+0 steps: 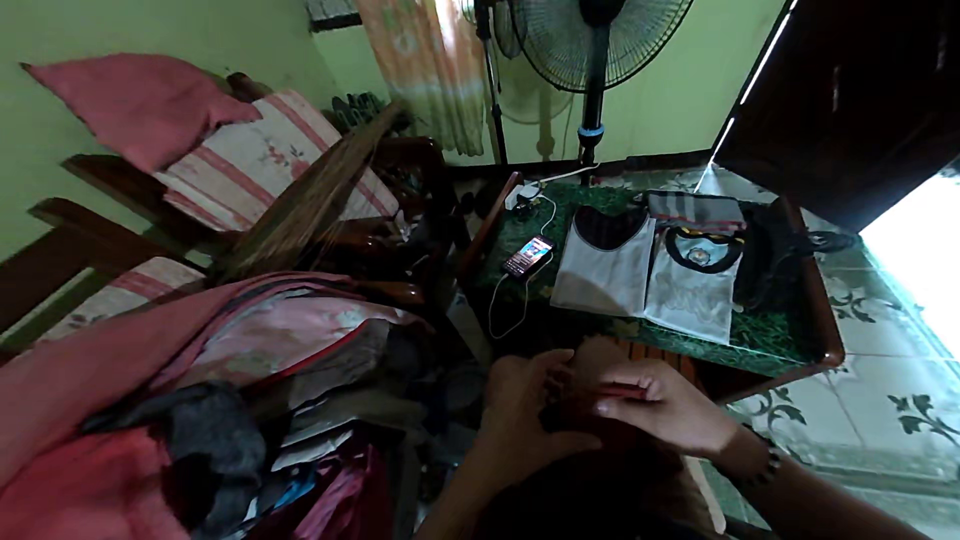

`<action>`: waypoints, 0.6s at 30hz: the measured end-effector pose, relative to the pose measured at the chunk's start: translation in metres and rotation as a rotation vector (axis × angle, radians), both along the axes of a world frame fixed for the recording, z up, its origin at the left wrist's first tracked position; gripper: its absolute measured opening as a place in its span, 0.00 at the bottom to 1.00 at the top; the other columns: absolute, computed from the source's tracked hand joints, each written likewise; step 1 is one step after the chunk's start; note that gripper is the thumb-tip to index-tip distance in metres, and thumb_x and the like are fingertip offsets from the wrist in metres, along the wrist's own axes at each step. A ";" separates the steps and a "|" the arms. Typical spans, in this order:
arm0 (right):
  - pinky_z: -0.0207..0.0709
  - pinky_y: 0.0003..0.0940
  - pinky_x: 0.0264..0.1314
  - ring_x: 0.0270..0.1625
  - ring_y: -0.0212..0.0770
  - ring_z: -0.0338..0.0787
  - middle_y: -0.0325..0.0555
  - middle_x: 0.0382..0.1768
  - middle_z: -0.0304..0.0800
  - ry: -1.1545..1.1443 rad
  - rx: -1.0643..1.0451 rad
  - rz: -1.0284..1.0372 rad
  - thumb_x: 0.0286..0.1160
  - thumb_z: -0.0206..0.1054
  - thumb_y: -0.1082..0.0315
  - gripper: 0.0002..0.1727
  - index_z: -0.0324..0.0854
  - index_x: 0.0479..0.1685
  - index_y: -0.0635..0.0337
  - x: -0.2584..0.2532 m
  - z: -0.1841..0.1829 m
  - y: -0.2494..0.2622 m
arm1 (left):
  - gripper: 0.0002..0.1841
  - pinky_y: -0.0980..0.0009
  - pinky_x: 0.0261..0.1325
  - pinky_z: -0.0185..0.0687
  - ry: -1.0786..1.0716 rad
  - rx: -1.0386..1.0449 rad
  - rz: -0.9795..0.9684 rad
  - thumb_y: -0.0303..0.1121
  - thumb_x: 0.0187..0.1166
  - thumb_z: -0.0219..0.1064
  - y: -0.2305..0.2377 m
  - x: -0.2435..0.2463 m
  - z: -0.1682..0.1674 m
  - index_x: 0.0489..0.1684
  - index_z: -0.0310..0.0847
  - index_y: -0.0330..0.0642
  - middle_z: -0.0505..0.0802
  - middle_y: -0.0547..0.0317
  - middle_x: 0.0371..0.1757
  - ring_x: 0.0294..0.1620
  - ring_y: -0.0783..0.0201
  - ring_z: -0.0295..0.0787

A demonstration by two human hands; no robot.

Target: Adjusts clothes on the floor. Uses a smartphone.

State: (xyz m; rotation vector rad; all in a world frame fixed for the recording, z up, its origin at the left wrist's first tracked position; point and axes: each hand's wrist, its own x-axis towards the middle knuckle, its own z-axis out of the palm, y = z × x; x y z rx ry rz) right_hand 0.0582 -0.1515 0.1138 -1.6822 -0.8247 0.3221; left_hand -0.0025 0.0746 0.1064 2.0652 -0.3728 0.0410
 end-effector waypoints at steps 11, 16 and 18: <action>0.83 0.17 0.49 0.43 0.16 0.87 0.23 0.39 0.92 0.034 0.197 -0.130 0.80 0.68 0.62 0.08 0.91 0.40 0.53 0.007 -0.018 -0.022 | 0.15 0.75 0.52 0.90 0.256 -0.403 -0.136 0.24 0.71 0.74 0.031 -0.018 -0.027 0.55 0.85 0.39 0.94 0.66 0.47 0.46 0.76 0.91; 0.81 0.29 0.70 0.64 0.27 0.86 0.38 0.63 0.89 0.043 -0.012 0.029 0.65 0.80 0.60 0.29 0.83 0.69 0.58 0.012 -0.027 -0.025 | 0.12 0.71 0.58 0.89 0.244 -0.467 -0.051 0.27 0.80 0.69 0.020 -0.010 -0.016 0.58 0.85 0.38 0.95 0.63 0.51 0.51 0.72 0.91; 0.77 0.31 0.77 0.72 0.30 0.82 0.41 0.73 0.83 0.034 -0.074 0.109 0.57 0.85 0.57 0.47 0.71 0.83 0.57 0.007 -0.022 -0.014 | 0.12 0.72 0.57 0.88 0.221 -0.418 -0.097 0.30 0.81 0.68 0.010 -0.005 -0.010 0.58 0.85 0.38 0.94 0.63 0.51 0.51 0.73 0.90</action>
